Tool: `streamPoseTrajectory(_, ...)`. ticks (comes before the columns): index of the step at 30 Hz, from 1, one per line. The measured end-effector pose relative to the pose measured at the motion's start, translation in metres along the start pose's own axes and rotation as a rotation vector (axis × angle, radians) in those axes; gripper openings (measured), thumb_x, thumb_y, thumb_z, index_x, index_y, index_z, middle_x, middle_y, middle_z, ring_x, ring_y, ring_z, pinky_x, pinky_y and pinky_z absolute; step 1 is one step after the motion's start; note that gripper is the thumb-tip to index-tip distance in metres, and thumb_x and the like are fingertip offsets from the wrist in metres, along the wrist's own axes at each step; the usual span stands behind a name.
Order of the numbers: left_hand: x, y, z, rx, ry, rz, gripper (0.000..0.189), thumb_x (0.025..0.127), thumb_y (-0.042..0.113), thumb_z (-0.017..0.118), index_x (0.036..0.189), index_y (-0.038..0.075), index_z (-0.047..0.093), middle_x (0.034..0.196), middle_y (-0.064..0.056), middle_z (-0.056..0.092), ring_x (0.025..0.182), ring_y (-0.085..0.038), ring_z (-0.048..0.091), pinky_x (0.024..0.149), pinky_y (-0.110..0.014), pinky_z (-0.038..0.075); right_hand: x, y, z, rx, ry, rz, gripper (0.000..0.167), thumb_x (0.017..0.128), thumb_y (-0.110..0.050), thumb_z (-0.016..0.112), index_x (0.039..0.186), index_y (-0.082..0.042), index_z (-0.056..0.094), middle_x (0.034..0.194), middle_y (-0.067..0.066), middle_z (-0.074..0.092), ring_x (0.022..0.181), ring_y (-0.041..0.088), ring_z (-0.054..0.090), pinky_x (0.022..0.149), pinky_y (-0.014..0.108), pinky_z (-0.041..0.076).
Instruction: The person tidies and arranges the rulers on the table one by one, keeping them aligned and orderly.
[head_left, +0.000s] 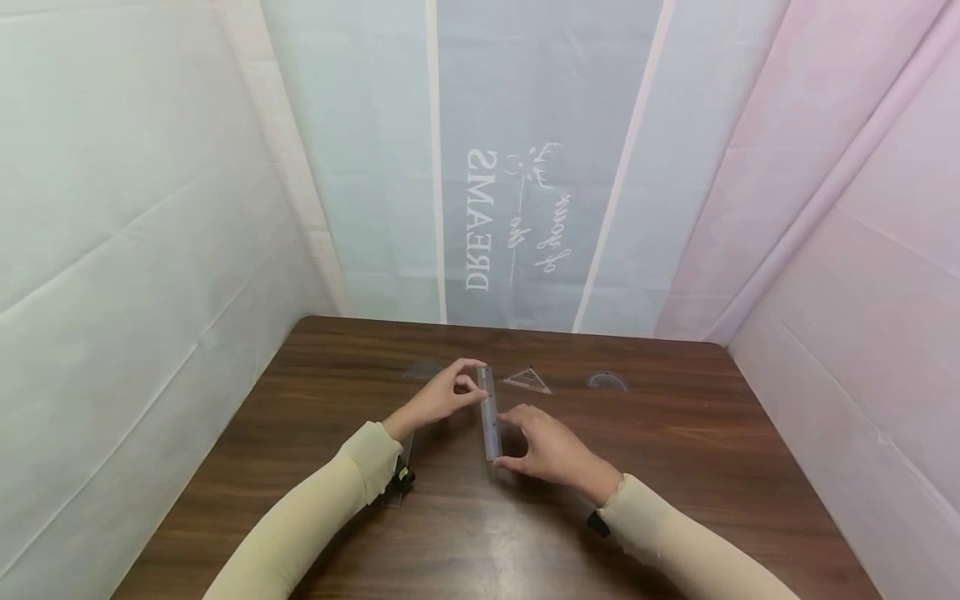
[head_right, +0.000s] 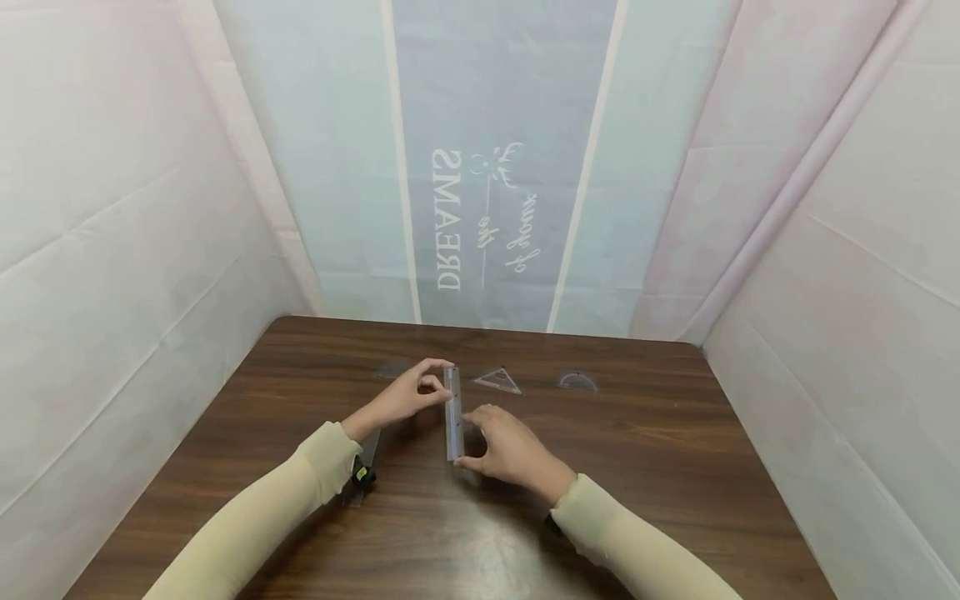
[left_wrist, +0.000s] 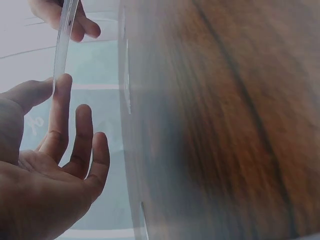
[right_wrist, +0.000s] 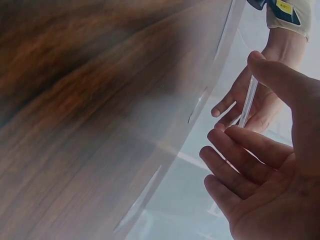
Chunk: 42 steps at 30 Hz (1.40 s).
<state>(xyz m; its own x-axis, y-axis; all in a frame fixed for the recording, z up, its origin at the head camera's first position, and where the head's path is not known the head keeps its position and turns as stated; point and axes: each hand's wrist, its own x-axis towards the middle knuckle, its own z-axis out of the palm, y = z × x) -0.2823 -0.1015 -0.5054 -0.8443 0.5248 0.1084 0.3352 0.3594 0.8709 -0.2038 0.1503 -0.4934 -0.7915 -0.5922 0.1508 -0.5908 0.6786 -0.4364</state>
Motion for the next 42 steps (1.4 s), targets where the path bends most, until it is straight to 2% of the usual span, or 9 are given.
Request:
streamPoseTrajectory(3,-0.006,-0.001,-0.003,0.009,-0.013,0.014,0.057,0.106,0.022,0.072,0.156,0.010,0.047,0.102,0.000,0.079,0.106,-0.020,0.070,0.106,-0.050,0.050,-0.001,-0.004,0.002,0.003,0.003,-0.018,0.067,0.088,-0.040,0.092,0.138,-0.001,0.068,0.127,0.011,0.071,0.118,0.026,0.068,0.100,0.048,0.057)
streamPoseTrajectory(7,-0.016,-0.002,-0.010,0.015,-0.055,0.048,0.061,0.106,0.020,0.071,0.158,0.006,0.044,0.109,-0.003,0.079,0.117,-0.023,0.070,0.113,-0.056,0.047,-0.002,-0.011,0.004,0.007,0.000,-0.051,0.066,0.087,-0.037,0.092,0.137,-0.001,0.068,0.127,0.013,0.071,0.117,0.027,0.068,0.099,0.047,0.057)
streamPoseTrajectory(14,-0.035,-0.006,-0.026,-0.011,-0.140,0.108,0.067,0.103,0.006,0.073,0.159,-0.004,0.037,0.115,-0.014,0.077,0.111,-0.032,0.071,0.099,-0.048,0.057,-0.002,-0.027,0.008,0.008,-0.038,-0.085,0.066,0.088,-0.037,0.092,0.138,-0.001,0.067,0.126,0.011,0.071,0.117,0.025,0.068,0.100,0.046,0.057)
streamPoseTrajectory(16,-0.039,-0.006,-0.029,-0.001,-0.129,0.093,0.067,0.102,0.008,0.075,0.158,-0.001,0.040,0.118,-0.014,0.075,0.111,-0.031,0.071,0.096,-0.046,0.058,0.000,-0.030,0.009,0.001,-0.047,-0.087,0.066,0.089,-0.038,0.091,0.138,-0.002,0.067,0.126,0.009,0.071,0.118,0.024,0.067,0.101,0.045,0.057)
streamPoseTrajectory(21,-0.051,-0.005,-0.035,0.066,-0.062,0.033,0.065,0.099,0.018,0.081,0.155,0.008,0.048,0.129,-0.010,0.068,0.119,-0.029,0.066,0.101,-0.048,0.055,0.004,-0.038,0.012,-0.002,-0.064,-0.110,0.066,0.089,-0.040,0.091,0.138,-0.002,0.067,0.126,0.007,0.071,0.117,0.023,0.068,0.101,0.043,0.058)
streamPoseTrajectory(27,-0.067,-0.007,-0.044,0.144,-0.013,0.007,0.065,0.096,0.024,0.085,0.152,0.012,0.055,0.142,-0.010,0.060,0.128,-0.032,0.060,0.102,-0.054,0.054,0.010,-0.048,0.015,0.026,-0.088,-0.141,0.064,0.089,-0.038,0.091,0.137,-0.003,0.067,0.126,0.009,0.071,0.117,0.021,0.067,0.101,0.041,0.057)
streamPoseTrajectory(30,-0.072,-0.009,-0.047,0.190,-0.005,0.002,0.062,0.094,0.027,0.087,0.148,0.014,0.059,0.147,-0.010,0.058,0.133,-0.033,0.056,0.107,-0.056,0.051,0.011,-0.052,0.016,0.028,-0.100,-0.149,0.064,0.089,-0.037,0.091,0.137,-0.003,0.067,0.126,0.007,0.071,0.118,0.019,0.066,0.101,0.040,0.057)
streamPoseTrajectory(35,-0.075,-0.012,-0.050,0.259,-0.016,-0.007,0.059,0.092,0.032,0.088,0.143,0.015,0.063,0.148,-0.011,0.058,0.142,-0.037,0.048,0.116,-0.062,0.042,0.012,-0.057,0.019,0.031,-0.114,-0.157,0.064,0.088,-0.039,0.092,0.135,-0.002,0.068,0.124,0.007,0.072,0.116,0.020,0.067,0.102,0.040,0.057)
streamPoseTrajectory(42,-0.077,-0.014,-0.057,0.306,-0.098,-0.006,0.059,0.092,0.035,0.087,0.142,0.014,0.063,0.148,-0.009,0.058,0.142,-0.036,0.047,0.120,-0.068,0.031,0.015,-0.067,0.026,-0.005,-0.119,-0.147,0.066,0.086,-0.047,0.091,0.131,-0.004,0.070,0.122,0.005,0.073,0.113,0.018,0.068,0.099,0.038,0.058)
